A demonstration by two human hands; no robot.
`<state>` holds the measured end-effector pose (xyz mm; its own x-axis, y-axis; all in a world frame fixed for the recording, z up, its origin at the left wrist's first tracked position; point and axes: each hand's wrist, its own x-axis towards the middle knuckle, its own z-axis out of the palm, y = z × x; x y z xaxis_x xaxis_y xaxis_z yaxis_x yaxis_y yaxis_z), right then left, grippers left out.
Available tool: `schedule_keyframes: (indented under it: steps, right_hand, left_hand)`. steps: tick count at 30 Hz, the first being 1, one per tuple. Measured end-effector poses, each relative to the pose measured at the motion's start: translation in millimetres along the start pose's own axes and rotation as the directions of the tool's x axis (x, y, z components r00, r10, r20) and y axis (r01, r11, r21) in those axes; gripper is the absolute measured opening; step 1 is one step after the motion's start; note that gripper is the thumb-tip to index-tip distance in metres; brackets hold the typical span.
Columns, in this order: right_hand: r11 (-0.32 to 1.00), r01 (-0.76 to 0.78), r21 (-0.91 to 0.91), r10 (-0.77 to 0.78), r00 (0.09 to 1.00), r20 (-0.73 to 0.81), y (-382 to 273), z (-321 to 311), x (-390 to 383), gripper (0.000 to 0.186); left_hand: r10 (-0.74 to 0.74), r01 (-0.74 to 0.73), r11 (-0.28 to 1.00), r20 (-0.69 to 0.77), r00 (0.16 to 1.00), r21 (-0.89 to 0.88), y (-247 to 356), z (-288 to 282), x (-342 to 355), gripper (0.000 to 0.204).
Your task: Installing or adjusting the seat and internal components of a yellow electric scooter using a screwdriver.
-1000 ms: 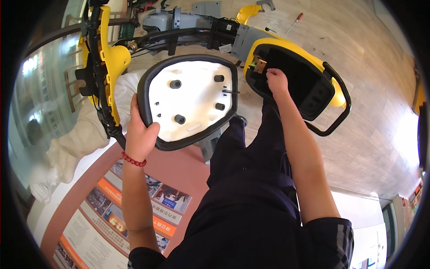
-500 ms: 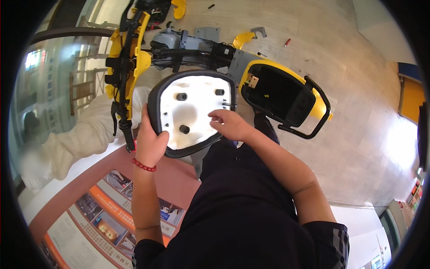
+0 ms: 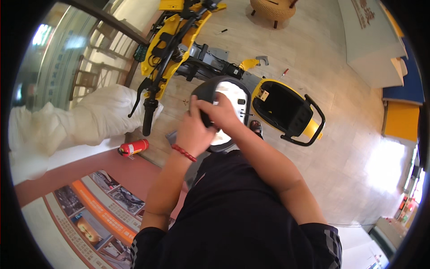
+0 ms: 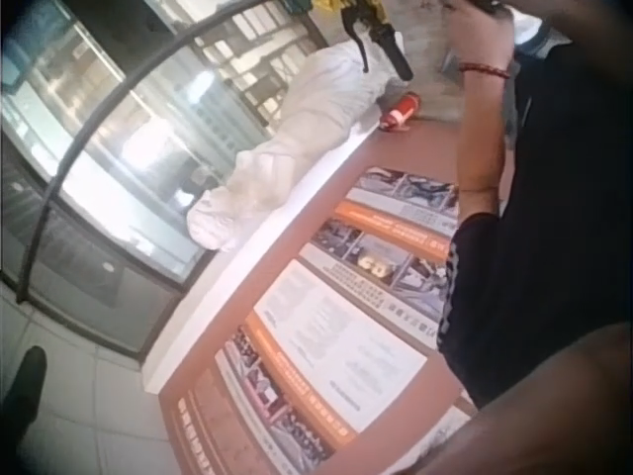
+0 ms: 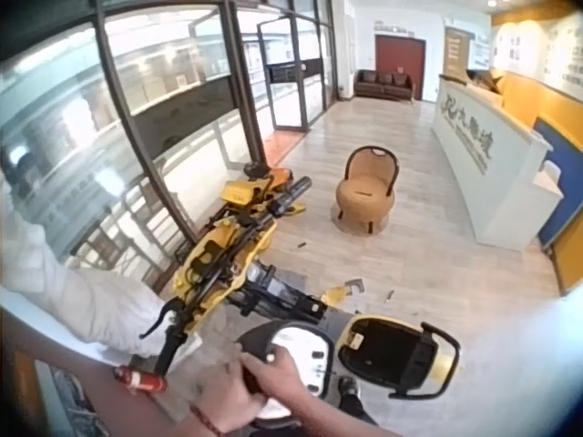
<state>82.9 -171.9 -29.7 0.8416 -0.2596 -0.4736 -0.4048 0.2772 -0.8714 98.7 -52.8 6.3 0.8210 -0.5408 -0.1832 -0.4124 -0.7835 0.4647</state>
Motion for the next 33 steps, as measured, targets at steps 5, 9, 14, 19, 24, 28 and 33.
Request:
schedule_keyframes:
  steps: [5,9,14,19,24,28,33]
  right_hand:
    - [0.811,0.041,0.584,-0.074,0.997,0.033,16.7,-76.1,-35.3,0.033]
    - [0.766,0.230,0.601,-0.235,0.969,-0.072,26.0,-134.4,-64.5,0.042]
    - [0.701,0.389,0.598,-0.303,0.921,-0.243,11.2,-182.4,-104.0,0.051]
    - [0.529,0.537,0.657,-0.451,0.834,-0.319,7.2,-215.7,-148.5,0.054]
    - [0.349,0.538,0.768,-0.513,0.795,-0.323,22.0,-232.6,-163.2,0.048]
    - [0.362,0.532,0.766,-0.538,0.790,-0.295,50.7,-263.6,-165.2,0.044]
    - [0.670,0.424,0.609,-0.193,0.892,-0.409,55.5,-295.8,-180.8,0.041]
  left_hand:
    - [0.319,-0.319,0.948,-0.006,0.948,-0.002,44.6,-10.8,-28.1,0.079]
    - [0.336,-0.351,0.788,-0.123,0.934,-0.507,11.8,-10.7,-6.6,0.046]
    - [0.035,-0.146,0.769,-0.186,0.982,-0.622,-67.5,37.9,45.9,0.045]
    - [-0.027,0.617,0.195,0.624,0.781,-0.763,-55.3,65.6,79.2,0.053]
    - [0.400,0.663,-0.011,0.605,0.689,-0.748,-37.7,95.4,89.0,0.057]
    - [0.298,0.550,0.154,0.569,0.766,-0.821,-13.9,77.0,72.6,0.062]
    - [0.298,0.535,0.187,0.567,0.768,-0.824,-10.1,88.5,62.0,0.073]
